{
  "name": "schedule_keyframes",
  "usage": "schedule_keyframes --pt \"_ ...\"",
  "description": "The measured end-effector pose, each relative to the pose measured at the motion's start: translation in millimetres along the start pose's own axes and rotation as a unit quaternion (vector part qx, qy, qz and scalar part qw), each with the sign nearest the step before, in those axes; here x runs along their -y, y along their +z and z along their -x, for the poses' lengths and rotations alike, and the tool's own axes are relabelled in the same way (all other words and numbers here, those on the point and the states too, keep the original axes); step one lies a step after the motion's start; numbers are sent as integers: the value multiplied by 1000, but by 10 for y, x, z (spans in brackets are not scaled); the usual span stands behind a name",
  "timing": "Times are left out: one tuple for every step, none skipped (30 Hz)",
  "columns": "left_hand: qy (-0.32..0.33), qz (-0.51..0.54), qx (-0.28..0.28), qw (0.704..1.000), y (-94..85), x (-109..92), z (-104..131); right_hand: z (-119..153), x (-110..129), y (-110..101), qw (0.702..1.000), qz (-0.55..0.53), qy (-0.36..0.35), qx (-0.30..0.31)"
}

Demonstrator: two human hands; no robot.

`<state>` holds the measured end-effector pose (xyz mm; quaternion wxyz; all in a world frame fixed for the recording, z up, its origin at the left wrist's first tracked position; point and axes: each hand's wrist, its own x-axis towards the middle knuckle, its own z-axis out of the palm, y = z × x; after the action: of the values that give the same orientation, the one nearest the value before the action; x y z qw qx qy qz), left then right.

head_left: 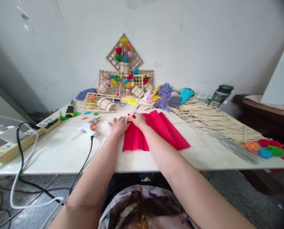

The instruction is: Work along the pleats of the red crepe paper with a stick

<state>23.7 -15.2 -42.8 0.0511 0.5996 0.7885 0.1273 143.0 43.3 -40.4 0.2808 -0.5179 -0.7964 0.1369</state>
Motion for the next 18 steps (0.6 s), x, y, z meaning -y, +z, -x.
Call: schedule_keyframes --pt "0 1 0 1000 -2 -1 2 -2 1 2 1000 2 -2 2" --pt "-1 1 1 1000 -4 -2 5 -4 2 3 1000 4 -5 6" --pt "0 2 1 1000 -7 -4 7 -6 3 5 1000 7 -8 10" --pt "0 3 1 1000 -10 -5 9 -8 3 5 1000 9 -11 13" --pt "0 3 2 1000 -13 -7 12 -10 3 5 1000 9 -12 15" --pt "1 4 2 1000 -17 -9 16 -11 2 3 1000 8 -11 16" --pt "1 4 1 1000 -21 -12 20 -13 0 0 1000 4 -10 15" --pt "2 4 0 1000 -24 -13 23 -15 -3 -5 1000 -1 -6 14" --pt "3 5 -1 1000 -26 -15 27 -17 -6 -10 1000 -8 -2 12" --pt "3 7 -3 1000 -28 -16 30 -21 -10 -16 1000 -17 4 10" --pt "4 10 -5 1000 -29 -17 34 -25 -14 -21 1000 -27 11 9" --pt "6 14 -9 1000 -30 -19 37 -29 -18 -25 999 -37 17 8" --pt "7 20 -13 1000 -30 -20 40 -34 -22 -28 999 -47 22 7" --pt "6 28 -20 999 -31 -23 42 -39 -25 -30 998 -56 25 8" --pt "5 37 -29 999 -32 -25 44 -44 -28 -30 998 -63 28 9" --pt "3 46 -37 998 -34 -28 46 -48 -32 -28 997 -69 30 9" --pt "0 54 -44 998 -36 -31 47 -52 -37 -24 997 -75 31 8" --pt "-3 60 -49 997 -38 -34 48 -57 -44 -18 996 -84 31 6"
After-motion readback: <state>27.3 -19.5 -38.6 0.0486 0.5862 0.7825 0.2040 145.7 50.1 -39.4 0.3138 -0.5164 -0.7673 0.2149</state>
